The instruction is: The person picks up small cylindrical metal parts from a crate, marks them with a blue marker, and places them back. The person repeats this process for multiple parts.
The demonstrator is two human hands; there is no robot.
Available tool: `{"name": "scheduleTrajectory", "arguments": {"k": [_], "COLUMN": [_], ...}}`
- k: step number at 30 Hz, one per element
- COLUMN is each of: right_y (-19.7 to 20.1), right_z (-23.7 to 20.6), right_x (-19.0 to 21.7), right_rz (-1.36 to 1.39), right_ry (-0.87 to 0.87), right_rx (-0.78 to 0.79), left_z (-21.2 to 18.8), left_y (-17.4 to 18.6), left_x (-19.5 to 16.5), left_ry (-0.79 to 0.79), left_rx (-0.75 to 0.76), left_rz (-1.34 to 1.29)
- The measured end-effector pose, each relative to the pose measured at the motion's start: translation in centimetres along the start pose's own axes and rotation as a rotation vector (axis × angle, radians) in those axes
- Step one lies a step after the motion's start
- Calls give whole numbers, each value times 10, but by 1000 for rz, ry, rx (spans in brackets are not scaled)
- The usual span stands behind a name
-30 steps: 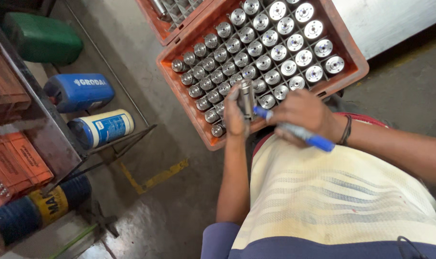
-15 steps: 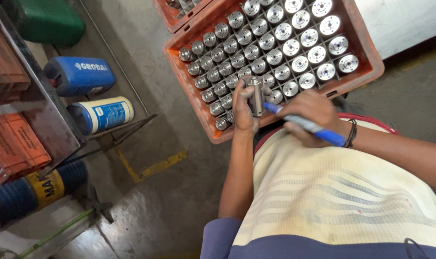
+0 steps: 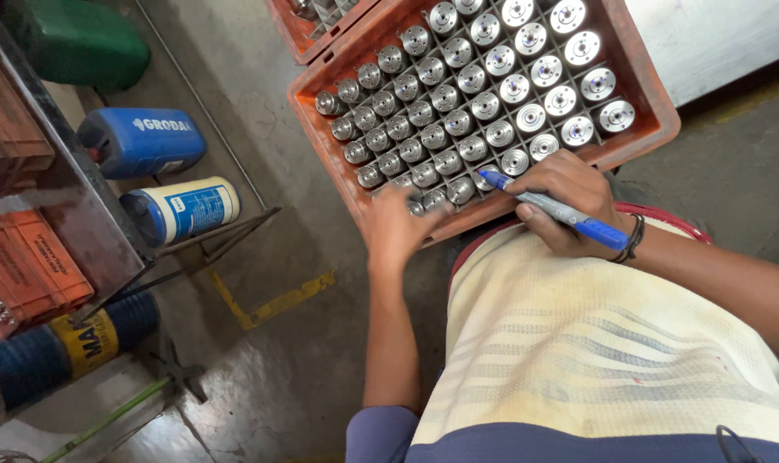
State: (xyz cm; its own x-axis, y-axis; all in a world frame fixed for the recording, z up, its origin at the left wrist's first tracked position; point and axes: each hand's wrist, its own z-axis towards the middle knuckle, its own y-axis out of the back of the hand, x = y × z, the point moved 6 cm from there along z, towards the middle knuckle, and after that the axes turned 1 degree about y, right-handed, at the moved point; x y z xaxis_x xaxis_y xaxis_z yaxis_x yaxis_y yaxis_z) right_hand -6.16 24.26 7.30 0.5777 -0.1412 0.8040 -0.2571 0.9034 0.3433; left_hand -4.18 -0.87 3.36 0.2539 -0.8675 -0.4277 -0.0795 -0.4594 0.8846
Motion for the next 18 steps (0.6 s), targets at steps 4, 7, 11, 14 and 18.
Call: {"name": "scheduleTrajectory", "arguments": {"k": [4, 7, 11, 14, 18], "right_y": [-1, -8, -36, -39, -43], "right_z": [1, 6, 9, 16, 14], "right_x": [0, 5, 23, 21, 21], "right_rz": [2, -20, 28, 8, 9], "right_ry": [12, 62, 304, 268, 246], "right_rx": [9, 18, 267, 205, 192], "left_z": [3, 4, 4, 3, -1], "left_y": [1, 22, -30, -70, -86], "left_x": [8, 10, 26, 20, 25], "left_ry": [-68, -295, 218, 230, 289], "left_rx": [46, -46, 110, 113, 50], "left_rz": [34, -437, -1430, -1617, -1550]}}
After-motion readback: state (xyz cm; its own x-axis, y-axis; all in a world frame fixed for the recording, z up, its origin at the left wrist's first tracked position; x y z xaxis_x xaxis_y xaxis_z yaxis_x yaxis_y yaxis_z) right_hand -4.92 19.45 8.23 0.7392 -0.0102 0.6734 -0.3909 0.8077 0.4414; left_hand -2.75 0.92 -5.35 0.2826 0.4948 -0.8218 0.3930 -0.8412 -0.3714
